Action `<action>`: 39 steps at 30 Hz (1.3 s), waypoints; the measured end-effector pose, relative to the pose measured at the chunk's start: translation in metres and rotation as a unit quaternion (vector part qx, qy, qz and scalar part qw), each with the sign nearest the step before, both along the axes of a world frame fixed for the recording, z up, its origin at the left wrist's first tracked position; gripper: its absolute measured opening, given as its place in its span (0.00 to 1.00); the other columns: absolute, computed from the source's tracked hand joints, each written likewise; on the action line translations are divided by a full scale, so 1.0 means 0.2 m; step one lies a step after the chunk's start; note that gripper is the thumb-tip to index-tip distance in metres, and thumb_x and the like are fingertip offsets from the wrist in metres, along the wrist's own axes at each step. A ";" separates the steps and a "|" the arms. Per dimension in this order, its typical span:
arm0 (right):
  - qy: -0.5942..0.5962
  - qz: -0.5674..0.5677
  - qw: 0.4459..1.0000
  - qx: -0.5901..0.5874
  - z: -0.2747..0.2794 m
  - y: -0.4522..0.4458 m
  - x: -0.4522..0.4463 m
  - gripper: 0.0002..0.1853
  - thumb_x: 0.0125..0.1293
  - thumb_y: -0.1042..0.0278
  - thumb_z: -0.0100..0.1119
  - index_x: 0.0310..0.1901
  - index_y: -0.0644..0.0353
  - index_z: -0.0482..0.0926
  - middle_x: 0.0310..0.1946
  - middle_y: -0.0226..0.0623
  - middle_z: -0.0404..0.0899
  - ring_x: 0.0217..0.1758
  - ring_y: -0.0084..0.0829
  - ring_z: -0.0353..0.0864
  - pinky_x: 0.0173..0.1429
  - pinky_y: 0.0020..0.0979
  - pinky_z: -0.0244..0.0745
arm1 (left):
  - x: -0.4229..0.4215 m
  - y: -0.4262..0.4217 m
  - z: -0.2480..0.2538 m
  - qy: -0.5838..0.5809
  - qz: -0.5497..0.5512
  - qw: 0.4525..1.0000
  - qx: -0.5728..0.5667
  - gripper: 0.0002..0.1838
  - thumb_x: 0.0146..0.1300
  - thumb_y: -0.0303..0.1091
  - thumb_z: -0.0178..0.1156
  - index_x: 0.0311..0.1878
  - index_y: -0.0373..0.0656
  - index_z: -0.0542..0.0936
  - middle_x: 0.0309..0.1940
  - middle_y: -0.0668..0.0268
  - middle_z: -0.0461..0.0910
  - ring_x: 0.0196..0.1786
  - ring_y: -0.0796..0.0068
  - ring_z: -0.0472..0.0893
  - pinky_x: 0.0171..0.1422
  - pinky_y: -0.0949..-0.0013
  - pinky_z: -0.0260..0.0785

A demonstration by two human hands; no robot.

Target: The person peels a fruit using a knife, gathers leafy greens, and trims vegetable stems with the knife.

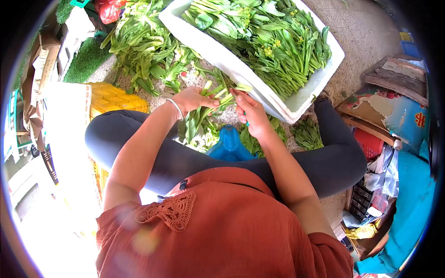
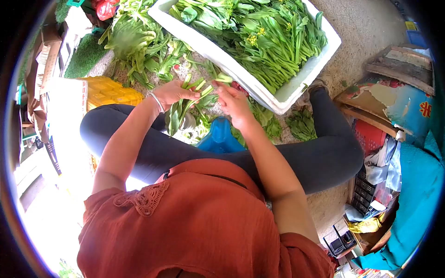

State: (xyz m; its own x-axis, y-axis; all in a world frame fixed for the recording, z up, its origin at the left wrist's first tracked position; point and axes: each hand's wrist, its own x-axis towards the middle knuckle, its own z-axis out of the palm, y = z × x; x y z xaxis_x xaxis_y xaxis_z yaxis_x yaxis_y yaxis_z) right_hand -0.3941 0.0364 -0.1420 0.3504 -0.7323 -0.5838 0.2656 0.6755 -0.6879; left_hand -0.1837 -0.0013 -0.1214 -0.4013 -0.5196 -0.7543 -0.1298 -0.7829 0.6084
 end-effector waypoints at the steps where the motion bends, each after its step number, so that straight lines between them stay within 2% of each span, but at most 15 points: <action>1: 0.004 0.009 0.998 0.054 -0.04 0.01 -0.02 0.21 0.67 0.55 0.49 0.57 0.57 0.71 0.19 0.20 0.59 0.19 0.14 0.55 0.24 0.17 0.51 | 0.00 0.00 0.00 -0.005 0.007 1.000 0.005 0.11 0.53 0.33 0.66 0.35 0.38 0.77 0.27 0.67 0.78 0.30 0.77 0.76 0.38 0.72 0.66; 2: 0.023 0.001 0.996 0.086 -0.08 0.02 -0.03 0.21 0.65 0.55 0.51 0.55 0.59 0.72 0.18 0.19 0.63 0.15 0.13 0.54 0.18 0.18 0.50 | 0.01 0.00 -0.01 -0.010 0.014 1.000 0.009 0.12 0.53 0.34 0.66 0.35 0.38 0.77 0.27 0.67 0.78 0.31 0.77 0.76 0.38 0.72 0.66; 11: 0.046 -0.023 0.998 -0.033 -0.07 0.00 0.04 0.13 0.56 0.60 0.65 0.30 0.63 0.79 0.22 0.26 0.74 0.19 0.15 0.64 0.22 0.18 0.56 | 0.01 -0.02 0.00 -0.112 -0.047 0.989 -0.083 0.15 0.52 0.40 0.67 0.35 0.39 0.80 0.27 0.65 0.78 0.30 0.75 0.77 0.37 0.68 0.67; 13: 0.101 -0.083 0.991 -0.022 -0.10 -0.01 0.01 0.13 0.56 0.60 0.65 0.31 0.63 0.79 0.22 0.26 0.74 0.19 0.16 0.64 0.23 0.19 0.58 | 0.01 -0.06 0.07 -0.403 -0.135 0.877 -0.222 0.19 0.52 0.45 0.65 0.35 0.36 0.80 0.24 0.59 0.78 0.28 0.72 0.77 0.36 0.64 0.68; 14: 0.108 -0.056 0.992 -0.031 -0.14 -0.01 -0.01 0.11 0.57 0.60 0.63 0.33 0.60 0.78 0.24 0.27 0.76 0.20 0.14 0.64 0.20 0.18 0.55 | 0.08 -0.01 -0.16 -0.439 -0.050 0.762 -0.473 0.23 0.53 0.49 0.63 0.36 0.35 0.79 0.21 0.55 0.77 0.25 0.69 0.77 0.35 0.63 0.69; 15: 0.109 -0.056 0.992 -0.028 -0.14 -0.01 -0.01 0.11 0.57 0.60 0.63 0.33 0.60 0.78 0.24 0.27 0.76 0.20 0.14 0.64 0.20 0.18 0.55 | 0.06 -0.01 -0.11 -0.439 -0.050 0.764 -0.471 0.23 0.53 0.49 0.63 0.36 0.35 0.79 0.21 0.55 0.77 0.25 0.69 0.77 0.35 0.63 0.69; 17: 0.099 -0.062 0.993 -0.022 -0.10 -0.02 0.01 0.14 0.57 0.60 0.63 0.33 0.64 0.80 0.22 0.26 0.75 0.20 0.16 0.64 0.24 0.20 0.59 | 0.01 -0.05 0.07 -0.362 -0.151 0.881 -0.266 0.22 0.54 0.49 0.63 0.38 0.36 0.80 0.21 0.57 0.77 0.26 0.70 0.77 0.35 0.67 0.68; 19: 0.101 -0.065 0.993 -0.020 -0.06 -0.01 0.05 0.13 0.57 0.60 0.63 0.30 0.64 0.80 0.20 0.26 0.74 0.19 0.16 0.65 0.22 0.19 0.58 | -0.02 -0.03 0.00 -0.336 -0.205 0.874 -0.285 0.21 0.54 0.47 0.63 0.38 0.36 0.80 0.23 0.61 0.79 0.27 0.75 0.76 0.35 0.70 0.67; 21: 0.087 -0.057 0.993 -0.053 -0.03 -0.01 0.08 0.13 0.57 0.60 0.63 0.31 0.64 0.81 0.19 0.27 0.75 0.19 0.16 0.66 0.23 0.20 0.60 | -0.05 0.02 -0.02 -0.161 -0.178 0.935 -0.260 0.18 0.54 0.43 0.65 0.38 0.35 0.80 0.24 0.64 0.79 0.28 0.79 0.75 0.34 0.72 0.67; 26: 0.185 -0.099 0.976 -0.056 -0.08 -0.02 -0.02 0.16 0.53 0.59 0.67 0.31 0.66 0.80 0.21 0.29 0.77 0.18 0.17 0.68 0.22 0.20 0.62 | 0.02 -0.05 -0.05 -0.262 -0.147 0.926 -0.228 0.12 0.55 0.36 0.63 0.37 0.37 0.80 0.26 0.67 0.80 0.30 0.81 0.76 0.35 0.74 0.67; 28: 0.226 0.151 0.960 -0.073 0.03 -0.08 -0.13 0.17 0.54 0.57 0.67 0.31 0.65 0.80 0.21 0.29 0.76 0.16 0.17 0.67 0.20 0.21 0.62 | 0.05 -0.07 -0.10 -0.223 0.015 0.943 -0.245 0.13 0.55 0.36 0.62 0.38 0.36 0.78 0.25 0.67 0.80 0.29 0.82 0.75 0.35 0.74 0.67; 30: 0.263 0.008 0.962 -0.073 0.15 -0.17 -0.19 0.15 0.55 0.57 0.65 0.31 0.63 0.80 0.24 0.32 0.79 0.14 0.18 0.68 0.19 0.22 0.64 | 0.05 -0.07 -0.09 -0.255 0.011 0.926 -0.277 0.18 0.55 0.39 0.61 0.42 0.33 0.76 0.25 0.63 0.79 0.28 0.79 0.77 0.35 0.71 0.68; 33: 0.434 -0.205 0.870 -0.110 0.10 -0.40 -0.36 0.12 0.53 0.61 0.66 0.33 0.60 0.81 0.28 0.36 0.81 0.19 0.25 0.75 0.26 0.26 0.71 | 0.04 -0.06 -0.13 -0.243 0.032 0.928 -0.283 0.29 0.57 0.42 0.59 0.54 0.27 0.68 0.25 0.58 0.80 0.27 0.74 0.79 0.34 0.68 0.70; 35: 0.564 -0.222 0.773 -0.188 -0.20 -0.56 -0.55 0.10 0.52 0.65 0.64 0.36 0.58 0.81 0.30 0.37 0.81 0.28 0.34 0.79 0.36 0.30 0.73 | -0.01 -0.05 -0.03 -0.280 -0.031 0.912 -0.298 0.32 0.59 0.43 0.58 0.58 0.26 0.64 0.25 0.56 0.79 0.26 0.73 0.78 0.33 0.71 0.70; 39: 0.662 -0.122 0.713 -0.196 -0.18 -0.61 -0.58 0.11 0.53 0.67 0.63 0.38 0.58 0.80 0.32 0.38 0.81 0.34 0.38 0.79 0.41 0.31 0.72 | 0.01 -0.04 -0.17 -0.199 0.022 0.922 -0.331 0.33 0.59 0.43 0.59 0.59 0.26 0.64 0.24 0.57 0.79 0.24 0.77 0.76 0.30 0.72 0.69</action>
